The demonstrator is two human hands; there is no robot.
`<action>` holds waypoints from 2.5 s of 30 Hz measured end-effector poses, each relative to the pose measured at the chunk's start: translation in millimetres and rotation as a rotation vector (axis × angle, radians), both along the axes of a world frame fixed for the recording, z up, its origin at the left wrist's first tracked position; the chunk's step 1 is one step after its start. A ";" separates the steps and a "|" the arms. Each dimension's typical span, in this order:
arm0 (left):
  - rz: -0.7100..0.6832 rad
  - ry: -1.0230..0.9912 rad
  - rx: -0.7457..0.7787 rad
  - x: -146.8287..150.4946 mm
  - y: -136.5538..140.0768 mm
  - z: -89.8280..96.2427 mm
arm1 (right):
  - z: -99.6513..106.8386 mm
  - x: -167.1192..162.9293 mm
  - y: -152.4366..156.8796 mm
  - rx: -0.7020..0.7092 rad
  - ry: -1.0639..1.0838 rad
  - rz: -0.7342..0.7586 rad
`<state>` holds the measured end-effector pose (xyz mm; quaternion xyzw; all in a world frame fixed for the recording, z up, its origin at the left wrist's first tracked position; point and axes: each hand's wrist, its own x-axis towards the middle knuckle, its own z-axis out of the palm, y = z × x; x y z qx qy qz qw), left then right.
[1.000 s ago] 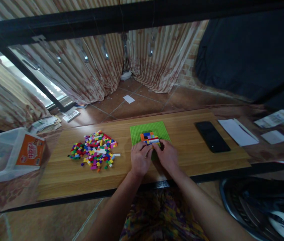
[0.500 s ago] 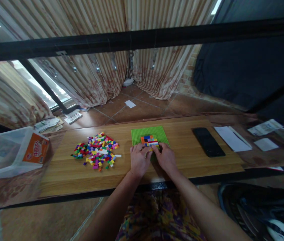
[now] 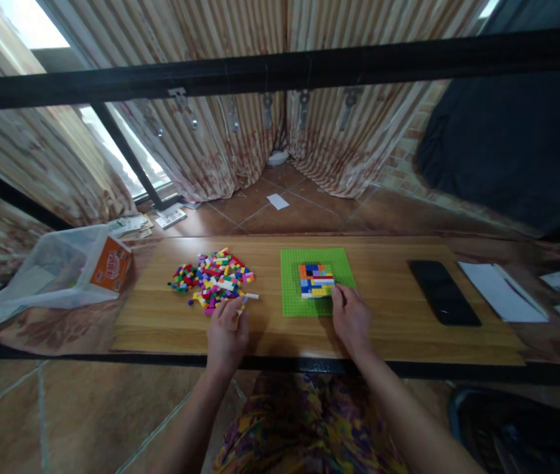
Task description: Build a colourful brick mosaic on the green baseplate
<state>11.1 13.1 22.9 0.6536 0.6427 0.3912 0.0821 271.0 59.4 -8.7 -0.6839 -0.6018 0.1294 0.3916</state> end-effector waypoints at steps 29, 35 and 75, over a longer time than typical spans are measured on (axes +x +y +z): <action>0.113 0.160 -0.104 -3.5 6.4 -20.2 | -7.3 5.7 -5.8 0.055 -0.117 0.014; 0.081 0.183 -0.095 0.0 9.2 -15.9 | -5.8 5.1 -6.2 0.068 -0.123 0.026; -0.005 0.419 -0.194 -13.2 42.2 0.6 | -3.3 2.4 -5.3 0.063 -0.086 0.023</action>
